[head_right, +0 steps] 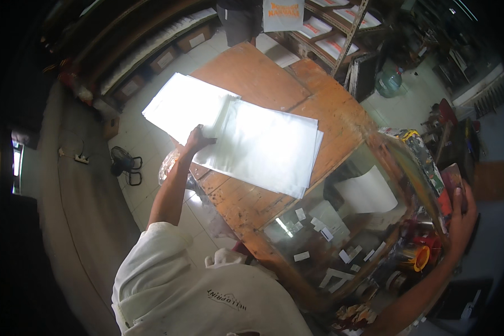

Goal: The person performs screen printing on white bags, applying orange ink with a squeegee across a screen frame, lifting the frame to reveal the print, and then placing the bag to the side while preparing the next one.

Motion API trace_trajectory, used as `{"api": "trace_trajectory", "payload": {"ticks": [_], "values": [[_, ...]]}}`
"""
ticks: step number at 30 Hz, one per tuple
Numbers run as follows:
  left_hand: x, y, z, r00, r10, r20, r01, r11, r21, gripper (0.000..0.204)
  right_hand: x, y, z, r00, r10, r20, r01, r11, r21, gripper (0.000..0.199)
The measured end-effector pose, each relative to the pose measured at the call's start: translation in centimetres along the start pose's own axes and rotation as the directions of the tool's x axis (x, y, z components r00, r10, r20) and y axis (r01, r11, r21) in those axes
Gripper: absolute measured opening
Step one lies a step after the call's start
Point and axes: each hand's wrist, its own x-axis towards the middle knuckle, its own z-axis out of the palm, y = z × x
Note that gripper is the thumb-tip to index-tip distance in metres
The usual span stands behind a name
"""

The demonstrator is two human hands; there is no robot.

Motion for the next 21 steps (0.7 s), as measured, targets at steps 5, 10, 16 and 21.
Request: {"api": "trace_trajectory", "payload": {"ticks": [5, 10, 16, 21], "values": [[0.3, 4.4, -1.8, 0.978, 0.062, 0.200, 0.023, 0.919, -0.393, 0.099, -1.2, -0.4, -0.6, 0.999, 0.041, -0.025, -0.042, 0.998, -0.037, 0.045], [2.0, 4.9, -3.2, 0.996, 0.087, -0.027, -0.087, 0.996, -0.004, 0.082, -1.8, -2.3, 0.8, 0.999, 0.028, -0.034, -0.030, 0.996, -0.081, 0.049], [5.6, 7.3, -1.4, 0.992, 0.050, -0.115, -0.048, 0.999, 0.015, 0.076, -2.5, -2.7, 0.4, 0.998, 0.037, -0.051, -0.044, 0.989, -0.139, 0.050], [9.2, 7.3, -0.7, 0.966, 0.165, -0.200, -0.171, 0.985, -0.011, 0.073, -2.1, -2.2, 0.8, 0.999, 0.004, -0.043, -0.010, 0.989, -0.147, 0.048]]}}
